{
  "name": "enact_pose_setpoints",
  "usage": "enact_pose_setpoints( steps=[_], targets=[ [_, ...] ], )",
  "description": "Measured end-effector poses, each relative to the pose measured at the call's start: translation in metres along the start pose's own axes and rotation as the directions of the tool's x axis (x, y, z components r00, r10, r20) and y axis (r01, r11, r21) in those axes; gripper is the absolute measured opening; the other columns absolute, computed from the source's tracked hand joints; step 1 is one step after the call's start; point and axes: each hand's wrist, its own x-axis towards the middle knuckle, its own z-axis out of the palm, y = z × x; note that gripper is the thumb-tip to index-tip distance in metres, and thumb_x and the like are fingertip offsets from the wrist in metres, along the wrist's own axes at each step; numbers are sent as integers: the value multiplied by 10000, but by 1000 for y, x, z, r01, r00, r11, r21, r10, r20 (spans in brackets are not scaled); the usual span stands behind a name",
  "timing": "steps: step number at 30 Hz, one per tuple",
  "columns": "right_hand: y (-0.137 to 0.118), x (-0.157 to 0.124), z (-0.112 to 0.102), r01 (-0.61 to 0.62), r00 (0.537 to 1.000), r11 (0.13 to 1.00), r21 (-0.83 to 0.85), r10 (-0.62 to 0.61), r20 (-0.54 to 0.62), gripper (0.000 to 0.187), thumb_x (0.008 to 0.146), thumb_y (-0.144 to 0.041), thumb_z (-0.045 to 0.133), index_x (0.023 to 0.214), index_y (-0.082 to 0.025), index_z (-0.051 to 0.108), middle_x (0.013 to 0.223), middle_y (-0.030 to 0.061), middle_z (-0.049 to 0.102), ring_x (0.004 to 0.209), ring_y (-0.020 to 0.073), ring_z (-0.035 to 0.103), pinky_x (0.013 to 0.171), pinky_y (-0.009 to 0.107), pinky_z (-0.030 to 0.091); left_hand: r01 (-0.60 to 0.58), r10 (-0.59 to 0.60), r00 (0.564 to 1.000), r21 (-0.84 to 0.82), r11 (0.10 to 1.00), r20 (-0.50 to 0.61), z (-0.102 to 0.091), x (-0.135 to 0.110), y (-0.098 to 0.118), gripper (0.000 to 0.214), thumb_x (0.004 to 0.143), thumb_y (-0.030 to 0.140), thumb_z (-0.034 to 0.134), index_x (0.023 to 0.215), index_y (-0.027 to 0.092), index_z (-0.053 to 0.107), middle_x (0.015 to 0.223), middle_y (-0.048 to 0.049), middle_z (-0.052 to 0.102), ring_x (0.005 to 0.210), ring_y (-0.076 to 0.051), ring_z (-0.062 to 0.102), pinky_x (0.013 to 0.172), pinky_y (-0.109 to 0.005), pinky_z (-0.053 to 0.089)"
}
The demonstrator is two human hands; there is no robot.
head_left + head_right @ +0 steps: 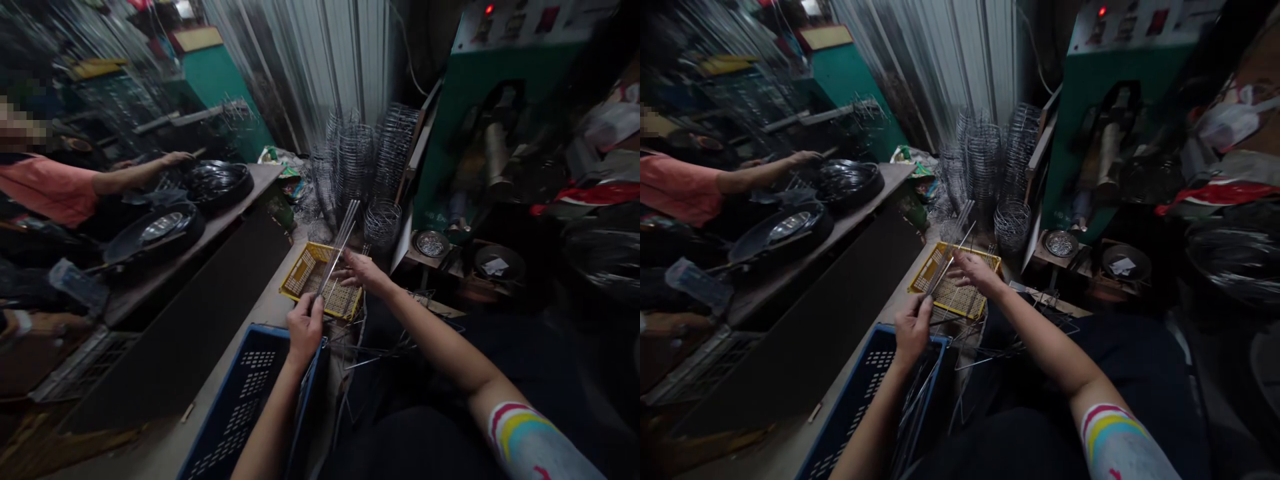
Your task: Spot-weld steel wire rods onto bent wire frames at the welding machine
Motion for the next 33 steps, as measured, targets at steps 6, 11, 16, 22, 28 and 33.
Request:
enact_pose_setpoints(
  steps=[6,11,16,22,28,33],
  targets=[
    [10,6,42,-10,993,993,119,24,-117,410,719,-186,693,1067,-220,479,999,25,673,713,161,696,573,232,489,60,-58,998,-70,996,39,39,-23,-14,122,899,343,560,878,225,583,723,-9,611,669,-174,543,689,-297,413],
    [22,8,46,38,992,982,185,-16,-123,294,776,-149,573,1052,-227,507,963,21,727,857,186,699,743,299,518,340,-239,933,-435,834,269,42,-15,-19,370,785,442,703,1048,190,637,910,-51,692,799,-189,632,713,-277,492],
    [26,9,42,68,998,985,161,-67,-15,227,815,-299,654,1019,-205,620,976,37,714,916,180,654,744,264,525,535,-315,844,-652,536,434,28,18,-21,518,734,432,766,1146,156,619,898,-65,715,732,-184,682,676,-285,539],
    [40,12,40,-52,999,994,97,53,-8,333,805,-295,651,1122,-195,672,823,10,673,581,121,564,448,198,427,548,-273,836,-709,444,475,27,36,-26,471,706,419,798,1038,180,565,756,10,676,492,-114,620,498,-230,512],
    [45,16,41,-62,995,992,110,69,-66,330,919,-326,574,1219,-209,647,1078,54,693,951,189,648,796,297,532,489,-339,869,-519,702,361,2,40,-47,450,735,464,721,997,169,504,843,-49,716,428,-117,596,344,-188,395],
    [53,21,56,-28,998,999,24,30,-60,528,1000,-586,356,1425,-287,454,1247,55,619,1063,213,594,859,353,525,509,-322,835,-403,760,446,-14,28,-39,360,815,425,667,1036,159,565,877,-58,713,631,-137,665,493,-198,486]
  ],
)
